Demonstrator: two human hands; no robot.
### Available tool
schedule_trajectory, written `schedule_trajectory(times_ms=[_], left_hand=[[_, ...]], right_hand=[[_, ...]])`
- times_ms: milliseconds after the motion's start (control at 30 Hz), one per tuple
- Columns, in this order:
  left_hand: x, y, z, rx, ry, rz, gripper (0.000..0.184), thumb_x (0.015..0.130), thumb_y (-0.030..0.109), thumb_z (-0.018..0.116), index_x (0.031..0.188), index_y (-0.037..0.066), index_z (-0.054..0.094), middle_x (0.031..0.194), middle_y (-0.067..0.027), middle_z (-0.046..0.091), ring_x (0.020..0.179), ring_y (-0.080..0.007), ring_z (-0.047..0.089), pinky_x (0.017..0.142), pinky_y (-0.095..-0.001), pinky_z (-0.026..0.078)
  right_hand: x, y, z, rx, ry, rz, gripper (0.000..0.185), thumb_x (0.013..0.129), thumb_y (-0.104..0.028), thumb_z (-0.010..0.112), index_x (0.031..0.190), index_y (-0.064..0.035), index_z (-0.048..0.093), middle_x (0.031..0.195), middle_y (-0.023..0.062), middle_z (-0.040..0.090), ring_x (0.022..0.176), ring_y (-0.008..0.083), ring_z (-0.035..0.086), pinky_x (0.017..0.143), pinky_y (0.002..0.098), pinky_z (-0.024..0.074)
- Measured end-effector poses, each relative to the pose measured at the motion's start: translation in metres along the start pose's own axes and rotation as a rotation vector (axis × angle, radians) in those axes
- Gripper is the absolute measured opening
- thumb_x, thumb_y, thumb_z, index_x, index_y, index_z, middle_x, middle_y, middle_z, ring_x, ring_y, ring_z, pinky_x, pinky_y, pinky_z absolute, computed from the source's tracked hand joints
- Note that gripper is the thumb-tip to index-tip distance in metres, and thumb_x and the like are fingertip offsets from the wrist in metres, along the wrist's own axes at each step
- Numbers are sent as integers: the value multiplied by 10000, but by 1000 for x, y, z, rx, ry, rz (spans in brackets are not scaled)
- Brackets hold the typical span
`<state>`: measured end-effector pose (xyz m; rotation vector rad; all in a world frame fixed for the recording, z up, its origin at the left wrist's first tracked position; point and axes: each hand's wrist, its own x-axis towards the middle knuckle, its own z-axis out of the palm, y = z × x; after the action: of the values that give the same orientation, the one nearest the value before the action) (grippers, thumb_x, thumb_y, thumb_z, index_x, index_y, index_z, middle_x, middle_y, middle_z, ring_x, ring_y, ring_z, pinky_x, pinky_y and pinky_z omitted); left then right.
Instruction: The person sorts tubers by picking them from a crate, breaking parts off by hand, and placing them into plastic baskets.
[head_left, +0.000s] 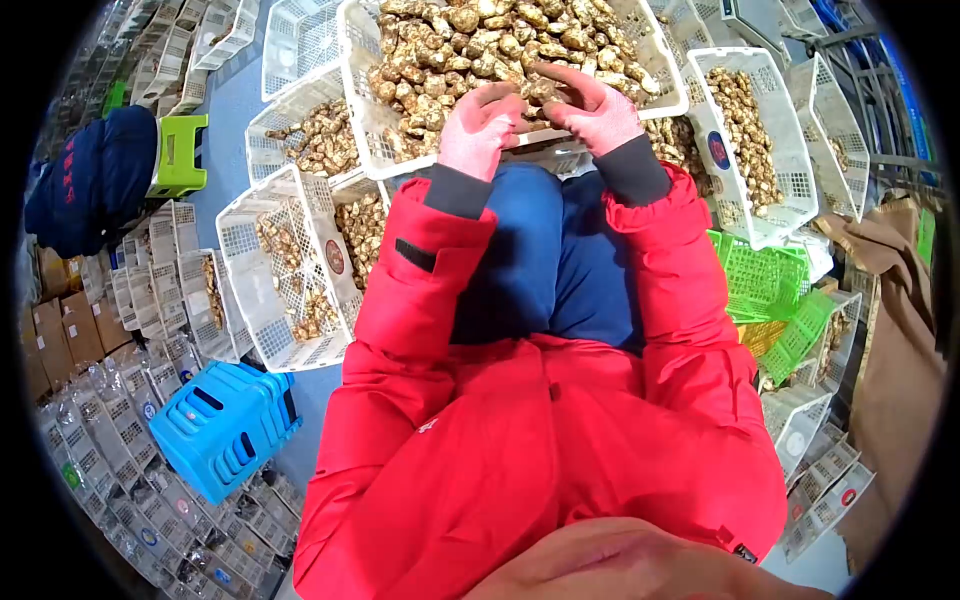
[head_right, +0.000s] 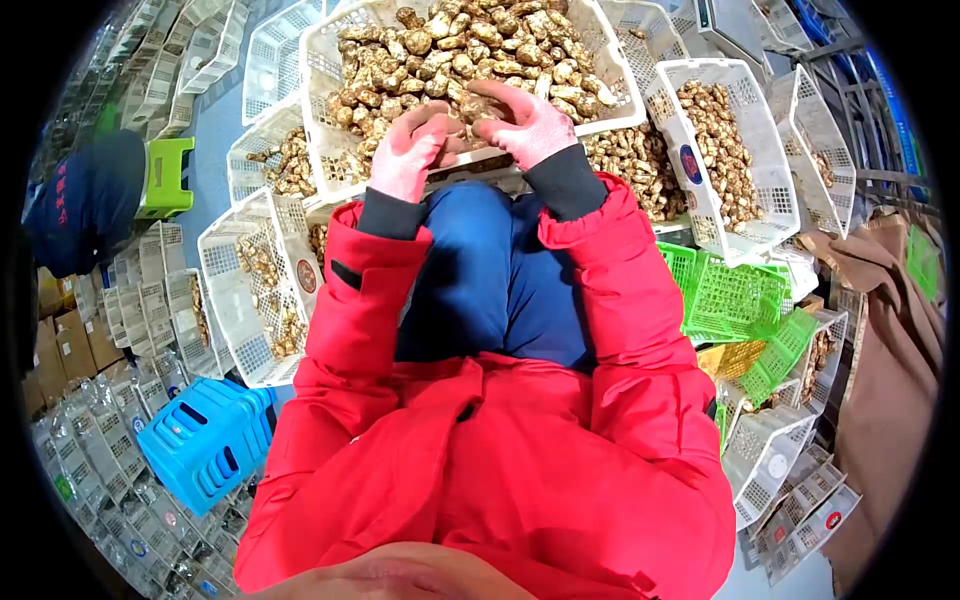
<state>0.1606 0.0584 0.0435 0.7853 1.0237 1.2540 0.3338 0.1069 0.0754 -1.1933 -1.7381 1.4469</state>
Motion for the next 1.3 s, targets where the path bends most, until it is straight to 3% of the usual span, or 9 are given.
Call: schedule_trajectory(times_ms=[133,167,200,267,600,767,900,1167,1300], left_hand=[[-26,-6,-1,-360,-11,-146,529,844,205,535,1282,43,287,1144,-96,463,994,-176,479,823,-368,442],[-27,-4,0,-557,-90,-156,491,848,224,531,1266,78,320,1128,-81,481,1001,-197,474,859,-405,421],[-26,-11,-10,-764,-87,-147,424,861,216,514,1226,60,365,1131,-92,485,1020,-214,474,891,-392,403],[-31,-11,-29,-1098,-78,-107,339,884,183,478,1159,-12,444,1183,-133,480,1077,-244,474,967,-369,364],[-119,-54,-166,-723,245,-40,380,836,178,568,1185,131,425,1042,-33,515,882,-166,511,710,-305,459],[-136,-67,-184,-801,142,30,339,849,184,544,1141,112,387,981,-62,479,811,-173,499,619,-272,469],[-158,-81,-196,-666,551,-104,301,836,163,567,1111,129,451,1058,-66,532,871,-189,551,649,-289,482],[-205,-175,-215,-796,646,-238,366,823,59,553,1168,36,433,1140,-128,502,995,-289,500,843,-387,415],[-204,-188,-218,-751,881,-222,279,831,50,540,1104,57,482,1035,-88,561,957,-200,537,848,-347,423]], right_hand=[[4,1,36,33,104,-294,485,736,-37,581,1207,-102,487,998,35,566,859,86,533,762,218,436],[0,-14,43,62,-66,-54,507,731,-48,590,1220,-95,467,1052,64,561,906,120,548,794,234,436],[5,-15,47,-298,28,-401,465,745,-58,585,1199,-87,488,1062,77,569,920,130,555,803,232,434],[17,-18,41,-97,31,-352,395,771,-76,579,1162,-71,520,1054,67,580,927,117,555,803,229,437],[77,43,7,-313,-118,-49,334,813,-207,570,1123,-82,555,891,-13,612,690,36,483,632,185,400],[103,48,56,-806,-309,73,397,775,-287,558,1141,-134,534,939,93,619,861,199,581,765,301,444],[113,67,43,-1172,-338,-56,436,714,-302,571,1126,-161,547,990,122,608,928,267,575,803,342,452],[104,63,42,-1277,-504,12,529,668,-218,645,1170,-115,513,1088,142,570,1006,274,544,865,325,424],[103,68,43,-1311,-462,-74,470,677,-175,628,1136,-133,539,1081,130,573,1010,263,542,870,329,425]])
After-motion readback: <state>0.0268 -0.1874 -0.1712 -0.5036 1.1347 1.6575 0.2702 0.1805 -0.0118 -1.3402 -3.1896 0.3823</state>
